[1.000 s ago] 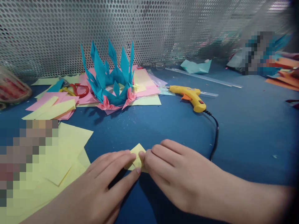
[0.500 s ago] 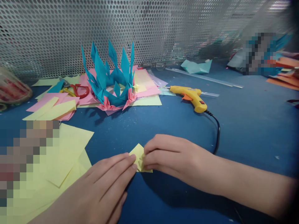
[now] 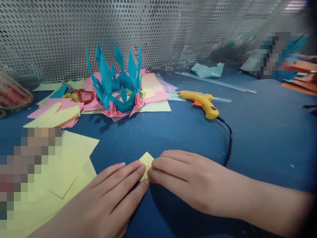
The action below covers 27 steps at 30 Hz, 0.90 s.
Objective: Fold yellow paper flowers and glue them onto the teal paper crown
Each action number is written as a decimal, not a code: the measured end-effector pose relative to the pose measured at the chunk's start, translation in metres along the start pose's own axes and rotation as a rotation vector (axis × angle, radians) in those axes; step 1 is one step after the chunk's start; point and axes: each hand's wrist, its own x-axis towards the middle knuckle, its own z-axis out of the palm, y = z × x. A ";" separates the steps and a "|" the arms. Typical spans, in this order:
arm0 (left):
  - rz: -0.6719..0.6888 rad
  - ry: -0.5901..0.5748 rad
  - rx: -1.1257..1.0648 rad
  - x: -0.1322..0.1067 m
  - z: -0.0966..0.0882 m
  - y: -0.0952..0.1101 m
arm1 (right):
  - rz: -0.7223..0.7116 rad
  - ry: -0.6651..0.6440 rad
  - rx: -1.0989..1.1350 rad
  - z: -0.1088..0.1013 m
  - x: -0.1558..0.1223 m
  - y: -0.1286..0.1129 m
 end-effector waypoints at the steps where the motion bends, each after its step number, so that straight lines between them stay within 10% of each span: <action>1: 0.007 -0.001 0.003 0.000 0.000 0.000 | 0.007 -0.005 0.000 0.000 0.000 -0.001; 27: -0.120 -0.048 -0.159 0.004 -0.010 0.002 | 0.040 0.100 -0.173 0.011 -0.002 -0.006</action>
